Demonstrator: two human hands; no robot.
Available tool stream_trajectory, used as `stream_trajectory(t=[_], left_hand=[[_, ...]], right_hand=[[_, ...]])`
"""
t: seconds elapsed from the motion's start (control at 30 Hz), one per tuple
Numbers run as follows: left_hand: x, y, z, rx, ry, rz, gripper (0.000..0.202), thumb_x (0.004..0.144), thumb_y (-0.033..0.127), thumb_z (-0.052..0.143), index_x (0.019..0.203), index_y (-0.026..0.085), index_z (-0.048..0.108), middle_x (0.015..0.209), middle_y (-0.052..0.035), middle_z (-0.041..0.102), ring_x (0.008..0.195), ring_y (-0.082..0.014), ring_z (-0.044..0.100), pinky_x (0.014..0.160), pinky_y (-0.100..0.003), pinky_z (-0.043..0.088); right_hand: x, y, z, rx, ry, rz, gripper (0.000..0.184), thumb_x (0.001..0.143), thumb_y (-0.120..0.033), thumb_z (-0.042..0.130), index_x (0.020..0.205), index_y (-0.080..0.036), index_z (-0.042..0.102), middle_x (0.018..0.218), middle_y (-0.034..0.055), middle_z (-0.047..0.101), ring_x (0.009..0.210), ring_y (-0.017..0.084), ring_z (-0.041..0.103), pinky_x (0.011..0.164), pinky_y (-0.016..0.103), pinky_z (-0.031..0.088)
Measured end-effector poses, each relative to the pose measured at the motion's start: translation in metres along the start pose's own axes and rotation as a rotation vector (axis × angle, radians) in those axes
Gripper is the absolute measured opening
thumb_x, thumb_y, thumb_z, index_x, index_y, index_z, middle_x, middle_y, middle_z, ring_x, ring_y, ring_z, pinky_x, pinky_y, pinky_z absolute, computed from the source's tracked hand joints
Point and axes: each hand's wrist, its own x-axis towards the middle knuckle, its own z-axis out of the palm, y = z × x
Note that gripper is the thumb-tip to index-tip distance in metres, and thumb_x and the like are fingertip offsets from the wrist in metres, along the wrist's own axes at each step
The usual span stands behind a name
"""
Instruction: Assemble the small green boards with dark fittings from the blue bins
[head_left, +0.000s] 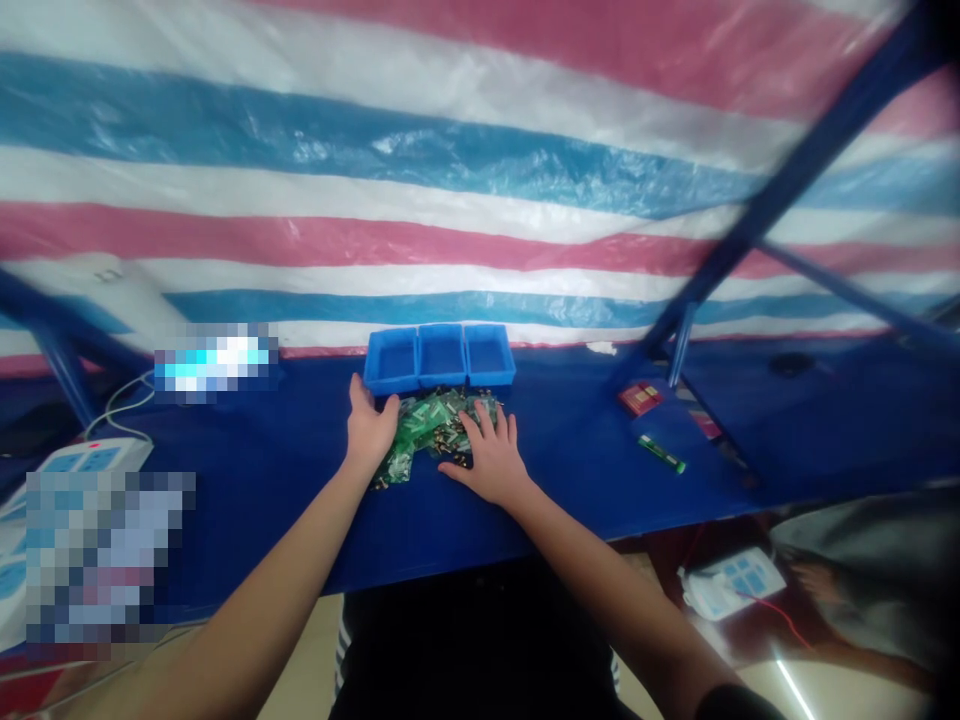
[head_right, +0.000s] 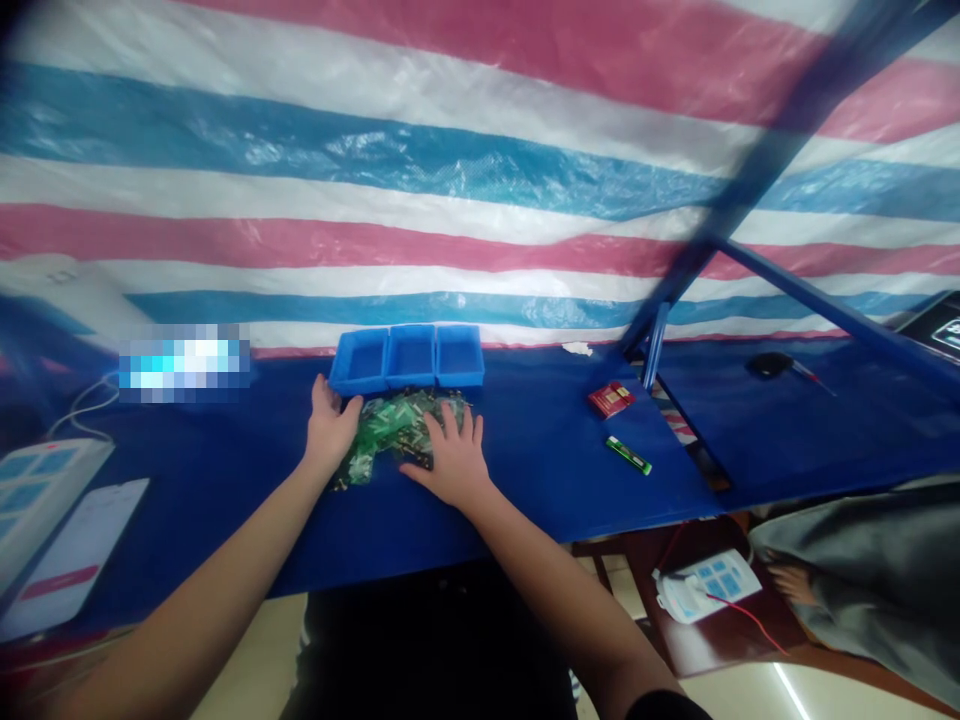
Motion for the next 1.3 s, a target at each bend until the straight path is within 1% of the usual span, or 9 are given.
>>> stream_trajectory(t=[0.23, 0.37, 0.43, 0.57, 0.7, 0.83, 0.97, 1.17, 1.3], left_hand=[[0.01, 0.008, 0.002, -0.022, -0.014, 0.022, 0.082, 0.084, 0.043, 0.059, 0.151, 0.021, 0.019, 0.138, -0.0115, 0.054, 0.124, -0.0257, 0.055, 0.104, -0.038, 0.044], [0.015, 0.015, -0.008, 0.119, 0.029, 0.129, 0.046, 0.088, 0.039, 0.052, 0.132, 0.026, 0.052, 0.117, -0.0049, 0.067, 0.104, -0.0218, 0.064, 0.096, -0.034, 0.048], [0.017, 0.016, -0.013, 0.199, 0.035, 0.158, 0.033, 0.09, 0.036, 0.048, 0.116, 0.024, 0.063, 0.101, -0.004, 0.069, 0.091, -0.0206, 0.065, 0.09, -0.033, 0.049], [0.019, 0.015, -0.016, 0.253, 0.061, 0.159, 0.031, 0.091, 0.033, 0.044, 0.113, 0.023, 0.063, 0.088, -0.0035, 0.068, 0.077, -0.0189, 0.063, 0.083, -0.031, 0.049], [0.016, 0.016, -0.016, 0.25, 0.025, 0.175, 0.034, 0.091, 0.034, 0.044, 0.119, 0.023, 0.062, 0.091, -0.0047, 0.068, 0.079, -0.0196, 0.063, 0.085, -0.031, 0.049], [0.014, 0.021, -0.017, 0.253, -0.012, 0.136, 0.04, 0.09, 0.037, 0.047, 0.126, 0.025, 0.059, 0.089, -0.0042, 0.069, 0.071, -0.0195, 0.062, 0.079, -0.033, 0.05], [0.015, 0.024, -0.018, 0.24, -0.018, 0.101, 0.043, 0.089, 0.039, 0.049, 0.128, 0.026, 0.058, 0.085, -0.0034, 0.068, 0.062, -0.0178, 0.059, 0.072, -0.032, 0.051], [0.017, 0.022, -0.016, 0.231, -0.002, 0.087, 0.043, 0.088, 0.039, 0.05, 0.128, 0.027, 0.06, 0.084, -0.0028, 0.069, 0.061, -0.0173, 0.059, 0.075, -0.033, 0.052], [0.016, 0.022, -0.015, 0.222, 0.029, 0.107, 0.042, 0.088, 0.04, 0.051, 0.126, 0.025, 0.062, 0.096, -0.0041, 0.071, 0.069, -0.0176, 0.062, 0.081, -0.033, 0.052]], right_hand=[[-0.003, 0.001, 0.0, 0.079, 0.096, -0.009, 0.09, 0.075, -0.077, 0.052, 0.146, -0.026, 0.034, 0.157, 0.0109, 0.02, 0.143, 0.045, 0.013, 0.111, 0.065, 0.015], [0.009, 0.017, -0.011, 0.164, 0.35, 0.128, 0.061, 0.088, -0.06, 0.049, 0.14, -0.029, 0.044, 0.154, 0.0092, 0.027, 0.141, 0.037, 0.023, 0.109, 0.057, 0.028], [0.02, 0.031, -0.018, 0.137, 0.388, 0.145, 0.047, 0.093, -0.047, 0.046, 0.138, -0.032, 0.048, 0.154, 0.0074, 0.028, 0.14, 0.036, 0.026, 0.106, 0.058, 0.031], [0.038, 0.054, -0.027, -0.024, 0.326, 0.067, 0.036, 0.094, -0.04, 0.047, 0.129, -0.038, 0.058, 0.155, 0.0022, 0.027, 0.14, 0.042, 0.02, 0.105, 0.063, 0.029], [0.044, 0.059, -0.02, -0.101, 0.344, 0.065, 0.036, 0.095, -0.035, 0.045, 0.127, -0.034, 0.061, 0.152, 0.0037, 0.034, 0.135, 0.041, 0.031, 0.104, 0.061, 0.032], [0.049, 0.06, -0.012, -0.046, 0.356, 0.02, 0.038, 0.095, -0.031, 0.044, 0.129, -0.027, 0.061, 0.152, 0.0086, 0.031, 0.13, 0.035, 0.04, 0.103, 0.052, 0.041], [0.058, 0.07, -0.014, 0.043, 0.329, -0.093, 0.036, 0.095, -0.028, 0.044, 0.124, -0.022, 0.064, 0.15, 0.0107, 0.033, 0.134, 0.031, 0.037, 0.109, 0.047, 0.037], [0.068, 0.093, -0.022, 0.181, 0.318, -0.191, 0.027, 0.091, -0.028, 0.05, 0.109, -0.018, 0.069, 0.13, 0.0139, 0.051, 0.125, 0.025, 0.047, 0.11, 0.041, 0.038], [0.069, 0.098, -0.02, 0.211, 0.311, -0.209, 0.027, 0.089, -0.026, 0.052, 0.11, -0.018, 0.068, 0.136, 0.0139, 0.047, 0.13, 0.025, 0.043, 0.111, 0.043, 0.035]])
